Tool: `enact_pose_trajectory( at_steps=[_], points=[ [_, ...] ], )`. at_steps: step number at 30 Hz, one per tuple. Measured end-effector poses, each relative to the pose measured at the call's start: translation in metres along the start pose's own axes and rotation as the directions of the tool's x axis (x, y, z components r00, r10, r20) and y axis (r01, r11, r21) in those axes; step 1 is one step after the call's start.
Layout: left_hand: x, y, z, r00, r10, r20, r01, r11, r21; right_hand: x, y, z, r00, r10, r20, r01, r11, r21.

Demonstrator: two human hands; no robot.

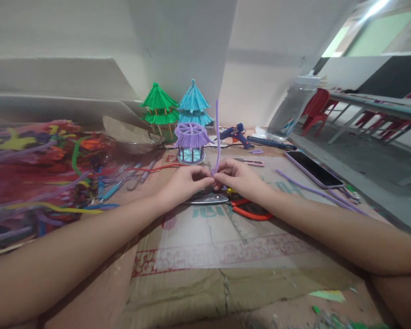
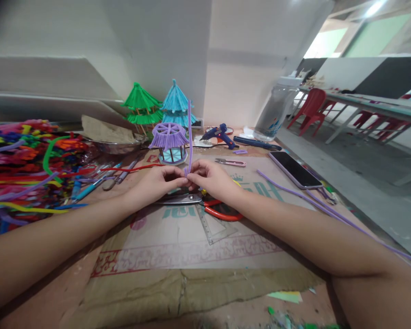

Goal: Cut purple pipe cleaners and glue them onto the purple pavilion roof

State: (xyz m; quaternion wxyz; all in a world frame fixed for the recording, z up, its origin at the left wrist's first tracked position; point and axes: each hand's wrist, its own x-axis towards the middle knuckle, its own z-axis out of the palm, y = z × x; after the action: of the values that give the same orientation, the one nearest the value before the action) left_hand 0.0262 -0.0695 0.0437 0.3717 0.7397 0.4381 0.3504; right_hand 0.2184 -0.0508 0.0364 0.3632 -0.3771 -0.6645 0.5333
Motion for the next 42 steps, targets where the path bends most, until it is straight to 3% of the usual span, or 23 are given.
enact_pose_trajectory(
  at_steps=[10,19,25,33,42],
  points=[
    [-0.001,-0.003,0.001,0.999,0.034,0.033,-0.039,0.987,0.156,-0.004,-0.005,0.002,0.996,-0.091,-0.014,0.089,0.991,-0.099],
    [0.002,-0.011,0.001,0.997,0.063,0.047,-0.065,0.997,0.033,-0.002,-0.003,0.001,0.998,-0.035,-0.044,0.032,0.997,-0.072],
    [0.001,-0.011,0.001,0.992,0.093,0.088,-0.101,0.991,0.094,-0.003,-0.002,0.001,0.997,-0.06,-0.043,0.054,0.988,-0.142],
    [0.0,-0.007,0.001,0.997,0.071,0.019,-0.072,0.992,0.103,-0.003,-0.006,0.001,0.995,-0.091,-0.028,0.087,0.99,-0.11],
    [-0.001,-0.004,0.0,0.997,0.06,0.043,-0.064,0.993,0.101,-0.004,-0.006,0.001,0.994,-0.098,-0.053,0.089,0.985,-0.145]
  ],
)
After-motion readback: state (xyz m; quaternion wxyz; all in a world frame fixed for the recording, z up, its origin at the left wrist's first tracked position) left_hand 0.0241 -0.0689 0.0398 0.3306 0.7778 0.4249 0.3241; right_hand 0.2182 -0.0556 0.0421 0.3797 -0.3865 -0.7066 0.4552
